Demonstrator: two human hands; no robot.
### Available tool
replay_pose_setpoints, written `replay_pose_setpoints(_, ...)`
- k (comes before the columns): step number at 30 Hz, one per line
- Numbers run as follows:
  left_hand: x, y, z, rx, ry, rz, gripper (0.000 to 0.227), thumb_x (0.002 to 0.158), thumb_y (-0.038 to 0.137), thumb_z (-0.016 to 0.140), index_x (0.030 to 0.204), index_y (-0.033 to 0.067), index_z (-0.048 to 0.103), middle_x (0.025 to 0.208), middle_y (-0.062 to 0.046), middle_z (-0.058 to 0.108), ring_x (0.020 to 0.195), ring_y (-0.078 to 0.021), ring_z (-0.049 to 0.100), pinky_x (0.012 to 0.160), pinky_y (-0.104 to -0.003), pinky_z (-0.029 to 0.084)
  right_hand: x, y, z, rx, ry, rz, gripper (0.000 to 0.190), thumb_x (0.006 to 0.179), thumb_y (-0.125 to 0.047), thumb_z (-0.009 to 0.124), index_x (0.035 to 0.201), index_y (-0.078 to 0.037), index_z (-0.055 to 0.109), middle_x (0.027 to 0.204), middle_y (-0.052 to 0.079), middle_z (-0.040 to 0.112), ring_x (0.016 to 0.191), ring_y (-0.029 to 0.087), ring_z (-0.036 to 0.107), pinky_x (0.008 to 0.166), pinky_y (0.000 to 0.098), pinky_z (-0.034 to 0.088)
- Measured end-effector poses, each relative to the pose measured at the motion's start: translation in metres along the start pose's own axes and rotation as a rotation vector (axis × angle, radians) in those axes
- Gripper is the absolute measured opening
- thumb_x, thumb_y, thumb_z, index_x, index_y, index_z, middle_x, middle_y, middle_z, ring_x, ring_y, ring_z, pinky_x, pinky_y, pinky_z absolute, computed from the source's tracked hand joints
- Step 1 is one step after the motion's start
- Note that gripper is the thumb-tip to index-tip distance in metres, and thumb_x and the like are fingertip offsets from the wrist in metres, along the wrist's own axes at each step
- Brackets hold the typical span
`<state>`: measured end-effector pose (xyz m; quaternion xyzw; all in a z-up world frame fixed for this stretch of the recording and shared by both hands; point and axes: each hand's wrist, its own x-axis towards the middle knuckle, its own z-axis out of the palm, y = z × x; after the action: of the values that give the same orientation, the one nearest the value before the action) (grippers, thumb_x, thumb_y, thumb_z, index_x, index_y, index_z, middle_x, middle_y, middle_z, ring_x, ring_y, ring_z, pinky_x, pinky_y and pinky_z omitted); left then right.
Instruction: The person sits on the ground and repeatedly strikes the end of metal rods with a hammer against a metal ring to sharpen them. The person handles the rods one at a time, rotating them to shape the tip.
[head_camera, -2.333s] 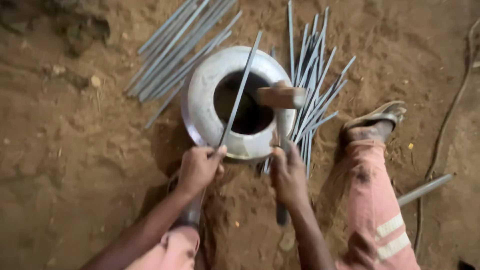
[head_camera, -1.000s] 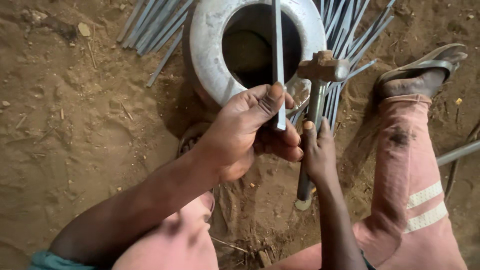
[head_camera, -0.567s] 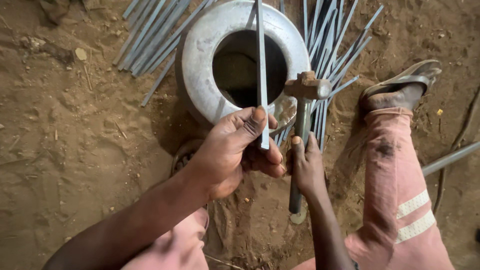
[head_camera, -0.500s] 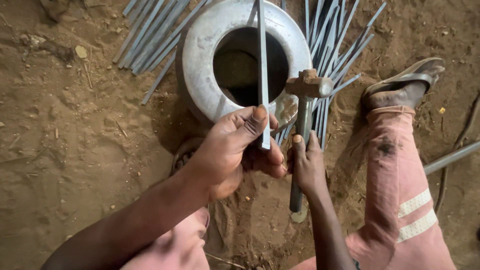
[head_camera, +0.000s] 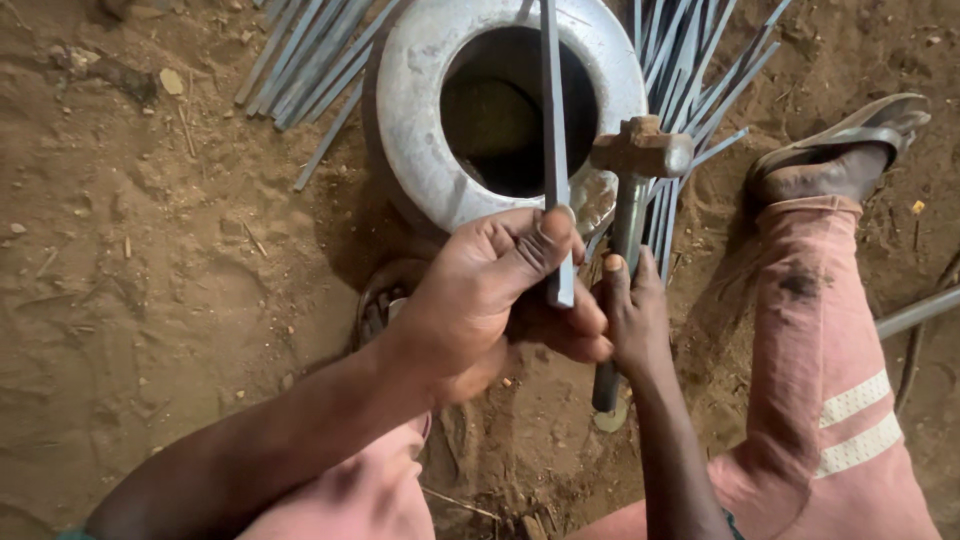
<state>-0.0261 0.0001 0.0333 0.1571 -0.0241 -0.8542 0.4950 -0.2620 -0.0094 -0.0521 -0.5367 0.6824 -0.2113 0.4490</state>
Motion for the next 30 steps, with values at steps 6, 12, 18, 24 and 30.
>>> replay_pose_setpoints(6, 0.004, -0.014, -0.073, 0.849, 0.419, 0.044, 0.034, 0.097, 0.027, 0.07, 0.087, -0.0057, 0.069, 0.066, -0.01, 0.072, 0.056, -0.0138, 0.07, 0.052, -0.03, 0.057, -0.007, -0.017, -0.001, 0.424, -0.066, 0.187, 0.026, 0.107, -0.033, 0.047, 0.114, -0.01, 0.057, 0.069, 0.001, 0.052, 0.053, 0.011, 0.046, 0.045, 0.0262, 0.039)
replay_pose_setpoints(12, 0.008, -0.032, -0.119, 1.163, 0.582, 0.112, 0.035, 0.092, 0.032, 0.073, 0.078, 0.0006, 0.076, 0.061, -0.006, 0.074, 0.053, -0.008, 0.064, 0.051, -0.026, 0.051, -0.018, -0.036, -0.006, 0.551, -0.084, 0.071, 0.037, 0.102, -0.034, 0.052, 0.123, -0.005, 0.055, 0.067, 0.005, 0.054, 0.05, 0.012, 0.049, 0.044, 0.0276, 0.042)
replay_pose_setpoints(18, 0.005, -0.043, -0.127, 1.093, 0.592, 0.111, 0.036, 0.094, 0.03, 0.071, 0.078, -0.0026, 0.073, 0.06, -0.007, 0.072, 0.052, -0.0095, 0.063, 0.049, -0.028, 0.049, -0.044, -0.052, -0.013, 0.499, -0.032, -0.322, 0.045, 0.105, -0.037, 0.052, 0.132, -0.001, 0.053, 0.076, 0.003, 0.058, 0.06, 0.009, 0.052, 0.052, 0.0249, 0.044)
replay_pose_setpoints(24, 0.006, -0.043, -0.131, 1.013, 0.615, 0.087, 0.032, 0.094, 0.03, 0.072, 0.083, -0.0005, 0.074, 0.062, -0.005, 0.072, 0.052, -0.0092, 0.065, 0.049, -0.03, 0.054, -0.034, -0.079, 0.011, -0.155, -0.147, 0.123, 0.029, 0.103, -0.035, 0.052, 0.114, -0.01, 0.063, 0.068, 0.002, 0.06, 0.056, 0.01, 0.052, 0.051, 0.0288, 0.043)
replay_pose_setpoints(30, 0.007, -0.04, -0.154, 1.031, 0.62, -0.027, 0.033, 0.094, 0.032, 0.069, 0.085, 0.0006, 0.072, 0.062, -0.007, 0.07, 0.047, -0.0158, 0.063, 0.042, -0.034, 0.05, -0.013, -0.052, -0.004, 0.207, 0.062, -0.009, 0.025, 0.106, -0.032, 0.052, 0.107, -0.009, 0.06, 0.064, 0.003, 0.052, 0.05, 0.014, 0.048, 0.044, 0.0341, 0.04)
